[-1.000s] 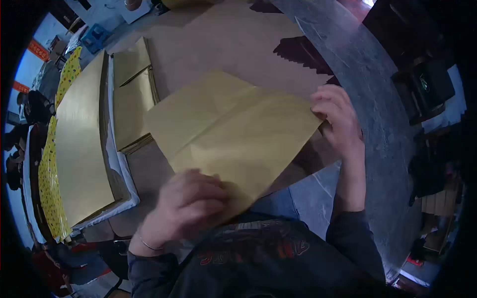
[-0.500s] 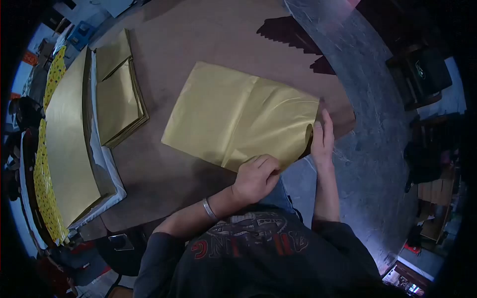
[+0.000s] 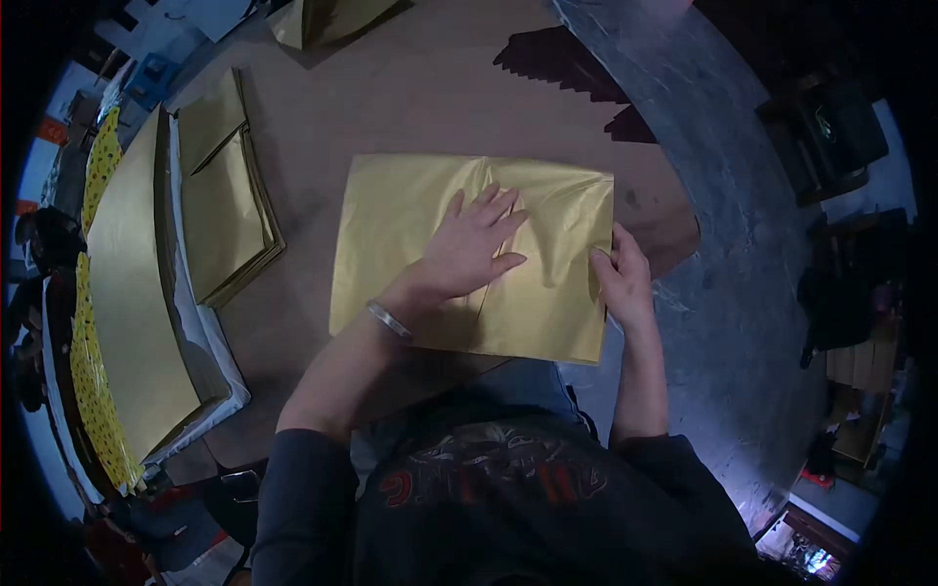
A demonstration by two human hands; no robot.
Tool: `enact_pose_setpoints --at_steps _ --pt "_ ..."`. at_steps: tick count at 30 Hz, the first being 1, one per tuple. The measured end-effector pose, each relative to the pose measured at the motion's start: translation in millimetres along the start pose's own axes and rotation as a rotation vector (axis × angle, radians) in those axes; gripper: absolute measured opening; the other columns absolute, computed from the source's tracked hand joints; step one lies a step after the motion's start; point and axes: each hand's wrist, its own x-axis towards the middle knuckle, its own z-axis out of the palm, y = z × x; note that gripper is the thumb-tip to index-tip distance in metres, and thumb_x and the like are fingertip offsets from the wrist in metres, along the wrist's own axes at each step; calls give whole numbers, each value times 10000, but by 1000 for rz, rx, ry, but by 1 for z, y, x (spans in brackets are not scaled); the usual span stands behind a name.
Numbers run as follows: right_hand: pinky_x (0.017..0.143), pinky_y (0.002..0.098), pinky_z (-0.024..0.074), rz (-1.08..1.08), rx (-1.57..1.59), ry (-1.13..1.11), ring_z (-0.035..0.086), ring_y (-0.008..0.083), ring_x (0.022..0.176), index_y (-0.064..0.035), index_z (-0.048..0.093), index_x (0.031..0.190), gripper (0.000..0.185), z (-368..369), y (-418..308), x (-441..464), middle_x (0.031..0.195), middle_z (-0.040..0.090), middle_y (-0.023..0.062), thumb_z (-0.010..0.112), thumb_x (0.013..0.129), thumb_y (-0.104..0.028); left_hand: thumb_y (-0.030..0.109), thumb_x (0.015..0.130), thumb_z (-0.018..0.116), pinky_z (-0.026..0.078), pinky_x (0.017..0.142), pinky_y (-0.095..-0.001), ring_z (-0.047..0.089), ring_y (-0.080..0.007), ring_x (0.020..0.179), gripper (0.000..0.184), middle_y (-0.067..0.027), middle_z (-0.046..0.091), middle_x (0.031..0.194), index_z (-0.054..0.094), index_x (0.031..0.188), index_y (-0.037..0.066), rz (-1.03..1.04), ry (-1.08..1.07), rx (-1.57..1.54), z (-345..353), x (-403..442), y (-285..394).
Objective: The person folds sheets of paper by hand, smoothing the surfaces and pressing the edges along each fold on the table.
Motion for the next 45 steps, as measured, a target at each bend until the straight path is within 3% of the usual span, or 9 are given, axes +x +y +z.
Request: enact_pose_setpoints --at_steps 6,13,16,23,30,33,36,41,45 --pt "773 247 509 23 115 27 636 94 877 54 441 1370 460 0 11 3 1090 662 99 547 928 -15 500 982 423 139 1142 -649 146 -318 1489 584 -123 207 1600 398 1478 192 -410 105 246 -13 10 -35" --pt "710 223 496 18 11 -17 618 64 790 49 442 1377 475 -4 13 6 958 673 54 543 917 -10 574 951 413 130 1171 -573 141 -320 1489 798 -173 228 1581 273 1506 18 -49 -34 37 31 3 66" --pt "704 218 497 82 19 -24 613 59 784 46 447 1377 468 -2 -7 1 972 667 57 540 922 -8 595 955 377 99 1183 -552 119 -325 1492 816 -174 218 1584 243 1518 20 -142 -45 73 29 -4 60" --pt "634 231 498 13 185 14 616 65 696 40 461 1365 453 -1 11 5 867 685 76 553 924 -10 347 906 617 305 1040 -684 328 -412 1402 531 -209 365 1503 527 1372 109 -225 276 183 6 -51 4" --pt "650 253 519 3 303 -26 651 103 720 73 428 1378 502 -3 17 14 902 700 112 569 907 -29 341 899 640 233 1091 -669 287 -384 1426 496 -156 372 1506 546 1356 174 -156 135 -89 4 -51 8" --pt "778 325 541 -177 -106 47 686 216 916 89 425 1378 578 -8 5 37 1094 666 236 619 868 -101 389 915 606 181 1132 -643 244 -358 1450 487 -141 356 1522 547 1362 205 -207 155 -45 7 -35 -2" --pt "828 343 530 -160 -392 18 668 241 1001 100 434 1365 599 -17 3 73 1156 636 256 637 854 -139 416 939 564 176 1145 -625 231 -352 1457 485 -137 334 1537 536 1376 208 -253 149 11 6 -22 -10" --pt "823 342 524 -37 -183 -55 665 231 966 126 490 1296 555 -23 11 62 1100 663 225 651 857 -175 439 960 521 171 1145 -628 212 -337 1467 485 -124 306 1557 523 1390 216 -255 165 59 10 -22 -10" --pt "718 290 510 25 -97 -60 635 158 801 67 640 1104 366 -32 0 24 930 689 102 627 911 -243 409 947 545 188 1140 -626 248 -328 1455 433 -105 349 1538 565 1350 254 -254 201 73 10 -23 -8"
